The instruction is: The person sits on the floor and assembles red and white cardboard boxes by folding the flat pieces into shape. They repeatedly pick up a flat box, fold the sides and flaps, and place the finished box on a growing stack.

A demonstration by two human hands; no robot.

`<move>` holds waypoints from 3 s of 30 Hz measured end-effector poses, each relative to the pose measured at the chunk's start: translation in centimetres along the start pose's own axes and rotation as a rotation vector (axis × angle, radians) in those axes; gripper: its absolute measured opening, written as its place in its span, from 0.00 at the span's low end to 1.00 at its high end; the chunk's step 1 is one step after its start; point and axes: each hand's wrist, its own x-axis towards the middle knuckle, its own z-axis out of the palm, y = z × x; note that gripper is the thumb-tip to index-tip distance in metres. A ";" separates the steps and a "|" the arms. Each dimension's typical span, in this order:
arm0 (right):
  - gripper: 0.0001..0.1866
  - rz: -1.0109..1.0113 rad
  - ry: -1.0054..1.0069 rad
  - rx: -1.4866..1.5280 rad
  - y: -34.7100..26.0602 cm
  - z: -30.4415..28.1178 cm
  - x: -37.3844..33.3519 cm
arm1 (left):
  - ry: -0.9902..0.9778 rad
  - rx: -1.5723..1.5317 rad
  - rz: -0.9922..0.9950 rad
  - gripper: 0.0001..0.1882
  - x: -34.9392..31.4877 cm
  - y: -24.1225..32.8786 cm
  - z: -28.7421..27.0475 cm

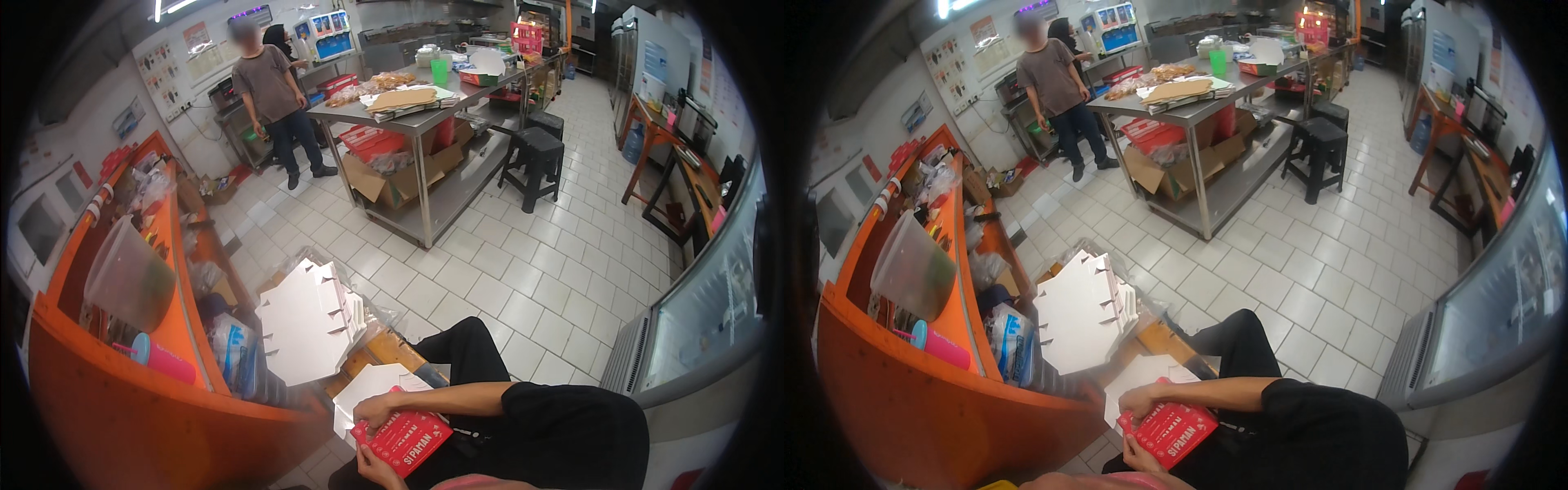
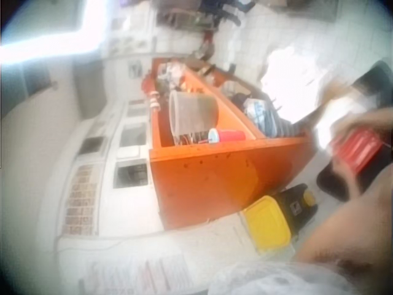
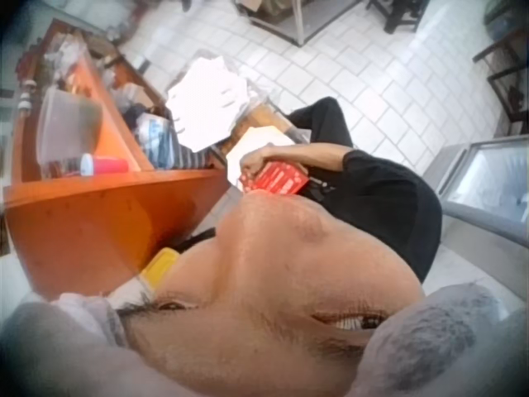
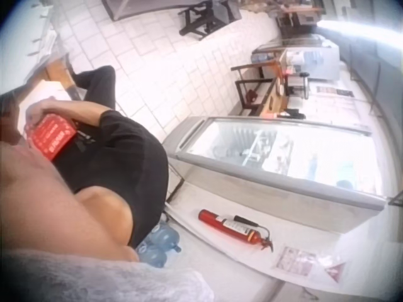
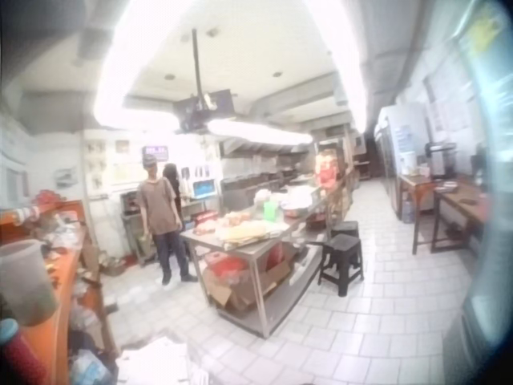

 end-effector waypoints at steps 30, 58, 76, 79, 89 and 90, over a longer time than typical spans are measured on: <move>0.20 -0.131 0.198 0.014 2.8 0.4 1.1 | -0.149 0.054 0.128 0.27 0.8 3.0 0.9; 0.14 0.139 0.392 -0.420 8.6 -13.5 9.2 | -0.150 -0.110 0.162 0.20 -1.5 6.5 -2.6; 0.13 0.102 0.402 -0.645 6.5 -11.9 11.4 | 0.026 0.028 0.195 0.18 0.2 3.9 -7.2; 0.12 -0.119 0.506 -0.826 5.9 -10.0 10.2 | 0.005 0.030 0.202 0.17 0.3 4.5 -7.0; 0.12 -0.071 0.580 -0.881 6.2 -12.6 9.4 | -0.143 0.083 0.237 0.17 -0.4 7.0 -5.9; 0.10 -0.037 0.684 -0.802 5.5 -14.1 8.9 | -0.139 0.091 0.261 0.17 0.5 6.7 -6.0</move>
